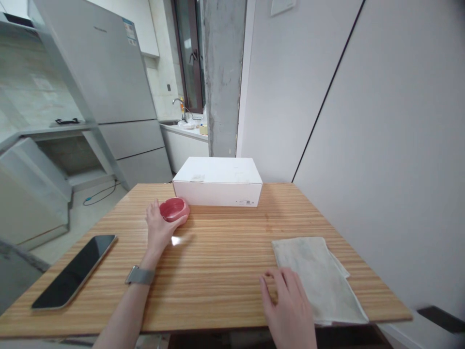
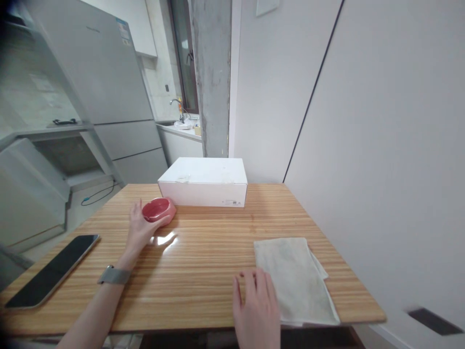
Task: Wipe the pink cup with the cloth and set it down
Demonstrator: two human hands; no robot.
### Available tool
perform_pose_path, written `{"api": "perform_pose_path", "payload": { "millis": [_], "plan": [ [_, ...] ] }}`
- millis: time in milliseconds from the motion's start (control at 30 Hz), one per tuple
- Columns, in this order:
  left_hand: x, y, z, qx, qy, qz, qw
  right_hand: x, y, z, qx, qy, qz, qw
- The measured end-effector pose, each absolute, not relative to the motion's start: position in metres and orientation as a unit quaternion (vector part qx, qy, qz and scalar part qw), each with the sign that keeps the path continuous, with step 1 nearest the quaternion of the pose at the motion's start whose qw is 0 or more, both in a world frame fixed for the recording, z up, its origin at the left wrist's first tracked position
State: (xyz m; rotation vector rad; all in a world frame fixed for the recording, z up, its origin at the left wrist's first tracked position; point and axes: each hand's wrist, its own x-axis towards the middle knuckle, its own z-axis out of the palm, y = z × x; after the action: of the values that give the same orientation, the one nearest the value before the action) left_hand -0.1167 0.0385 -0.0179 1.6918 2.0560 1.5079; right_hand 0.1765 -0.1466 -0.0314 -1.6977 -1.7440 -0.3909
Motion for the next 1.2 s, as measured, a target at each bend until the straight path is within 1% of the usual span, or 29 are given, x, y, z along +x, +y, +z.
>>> {"api": "perform_pose_path", "payload": {
  "millis": [67,133,167,233,300,367,433,500,633,733,800,900,1000,1200],
  "plan": [
    [-0.097,0.027,-0.012,0.575,0.634,0.517,-0.010,0.193,-0.152,-0.034,-0.685,-0.639,-0.199,0.289],
    [-0.071,0.010,-0.006,0.617,0.585,0.526,0.006,0.207,-0.155,-0.039,-0.704,-0.628,-0.213,0.255],
    [-0.056,-0.001,-0.004,0.646,0.560,0.517,0.041,0.212,-0.155,-0.042,-0.706,-0.630,-0.207,0.250],
    [-0.024,-0.025,-0.001,0.685,0.522,0.480,0.167,0.220,-0.154,-0.046,-0.700,-0.635,-0.186,0.268],
    [0.007,-0.051,0.001,0.693,0.490,0.419,0.323,0.221,-0.152,-0.046,-0.696,-0.623,-0.167,0.315],
    [0.033,-0.075,0.002,0.682,0.443,0.376,0.444,0.215,-0.152,-0.041,-0.693,-0.602,-0.141,0.371],
    [0.049,-0.091,0.003,0.658,0.407,0.348,0.529,0.201,-0.154,-0.036,-0.677,-0.594,-0.102,0.422],
    [0.055,-0.099,0.001,0.633,0.409,0.342,0.561,0.182,-0.157,-0.033,-0.641,-0.612,-0.048,0.461],
    [0.029,-0.094,-0.003,0.611,0.477,0.368,0.513,0.149,-0.166,-0.033,-0.569,-0.642,0.074,0.509],
    [-0.021,-0.084,0.002,0.601,0.514,0.370,0.487,0.145,-0.170,-0.036,-0.559,-0.615,0.093,0.547],
    [-0.063,-0.078,0.006,0.605,0.556,0.347,0.452,0.152,-0.170,-0.036,-0.566,-0.598,0.094,0.560],
    [-0.125,-0.072,0.006,0.619,0.601,0.333,0.380,0.167,-0.168,-0.037,-0.585,-0.586,0.103,0.551],
    [-0.173,-0.069,-0.004,0.620,0.642,0.330,0.307,0.179,-0.164,-0.039,-0.601,-0.593,0.106,0.525],
    [-0.228,-0.065,-0.023,0.650,0.687,0.235,0.225,0.191,-0.159,-0.042,-0.601,-0.617,0.093,0.499]
  ]
}}
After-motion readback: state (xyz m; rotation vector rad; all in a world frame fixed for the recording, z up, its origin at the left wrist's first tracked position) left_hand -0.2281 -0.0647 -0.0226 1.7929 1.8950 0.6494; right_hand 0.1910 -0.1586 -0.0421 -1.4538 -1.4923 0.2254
